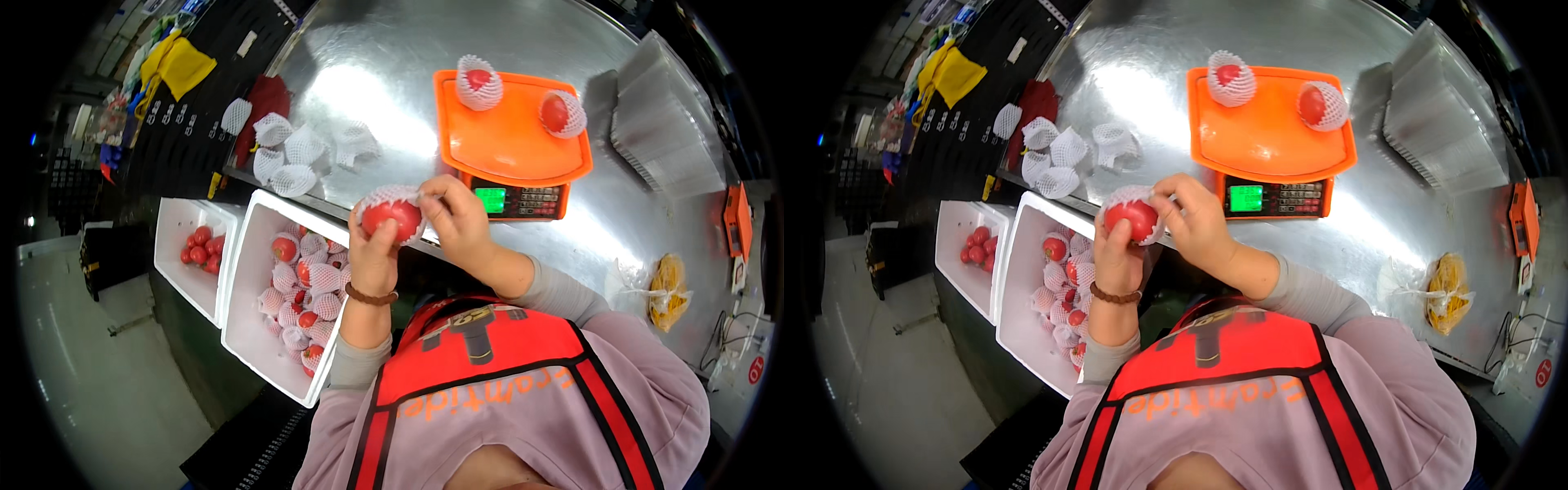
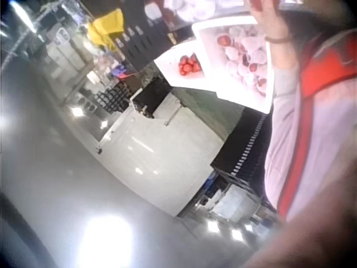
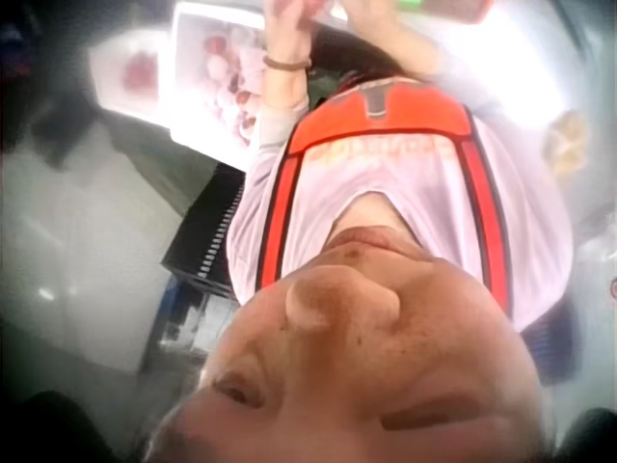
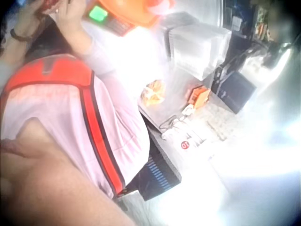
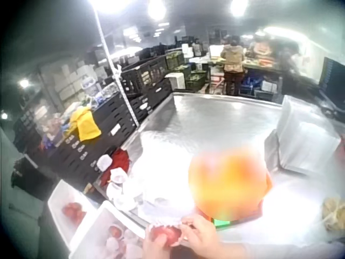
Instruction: The person places individually foam-wrapped tomatoes into a clear plastic container, weighs the container on a digital scale, and then sets it aside. This process is repeated multiple times with tomatoes taken from a white bin.
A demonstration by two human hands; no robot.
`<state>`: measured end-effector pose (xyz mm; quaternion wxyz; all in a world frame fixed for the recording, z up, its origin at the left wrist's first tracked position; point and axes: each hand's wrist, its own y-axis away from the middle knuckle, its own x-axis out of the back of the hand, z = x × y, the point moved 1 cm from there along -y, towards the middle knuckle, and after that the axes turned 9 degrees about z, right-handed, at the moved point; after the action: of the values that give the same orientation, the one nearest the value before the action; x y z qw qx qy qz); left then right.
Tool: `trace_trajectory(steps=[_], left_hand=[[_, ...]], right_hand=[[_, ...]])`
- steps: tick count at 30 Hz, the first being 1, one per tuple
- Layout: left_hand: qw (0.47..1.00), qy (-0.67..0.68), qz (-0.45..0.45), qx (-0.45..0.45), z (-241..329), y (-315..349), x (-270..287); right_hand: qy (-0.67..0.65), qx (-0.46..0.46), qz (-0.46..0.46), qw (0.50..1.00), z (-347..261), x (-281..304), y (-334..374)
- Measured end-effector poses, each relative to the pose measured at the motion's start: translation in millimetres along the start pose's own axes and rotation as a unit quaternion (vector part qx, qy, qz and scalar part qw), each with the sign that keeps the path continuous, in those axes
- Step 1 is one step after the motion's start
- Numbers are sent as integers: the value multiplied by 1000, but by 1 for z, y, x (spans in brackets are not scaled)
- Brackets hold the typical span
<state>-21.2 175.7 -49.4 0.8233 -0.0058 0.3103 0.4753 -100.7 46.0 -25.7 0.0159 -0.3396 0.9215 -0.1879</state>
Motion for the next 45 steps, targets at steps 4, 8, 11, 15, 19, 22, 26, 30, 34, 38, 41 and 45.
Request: trace_trajectory(steps=[4,8,11,15,19,22,26,30,34,38,41,45], left_hand=[[932,324,-96,129,-20,-1,-14],[920,313,-208,110,-33,-5,-17],[981,107,-153,53,-26,-1,-34],[990,-63,-93,-82,-35,-18,-49],[969,-150,-119,-156,-37,-29,-85],[858,-307,-195,-362,-48,-49,-99],[806,-409,-151,-400,-51,-57,-113],[827,-428,-117,-346,-45,-35,-60],[876,-375,73,-294,-29,-13,32],[861,-270,363,-233,-4,7,202],[736,-354,540,-202,16,59,334],[616,-575,524,126,18,134,428]], right_hand=[[-413,-400,52,816,27,32,-7],[-395,-389,48,831,22,59,-4],[-147,-173,19,974,-7,77,-3],[92,217,-151,960,-25,82,1],[-69,-56,-11,996,0,106,-18],[-80,-119,-93,985,17,99,-40],[223,163,76,958,42,112,-78],[426,203,80,878,60,126,-116],[466,232,19,854,95,120,-129],[529,197,-14,826,110,123,-128],[554,195,-42,808,111,134,-131],[568,218,13,794,58,123,-115]])
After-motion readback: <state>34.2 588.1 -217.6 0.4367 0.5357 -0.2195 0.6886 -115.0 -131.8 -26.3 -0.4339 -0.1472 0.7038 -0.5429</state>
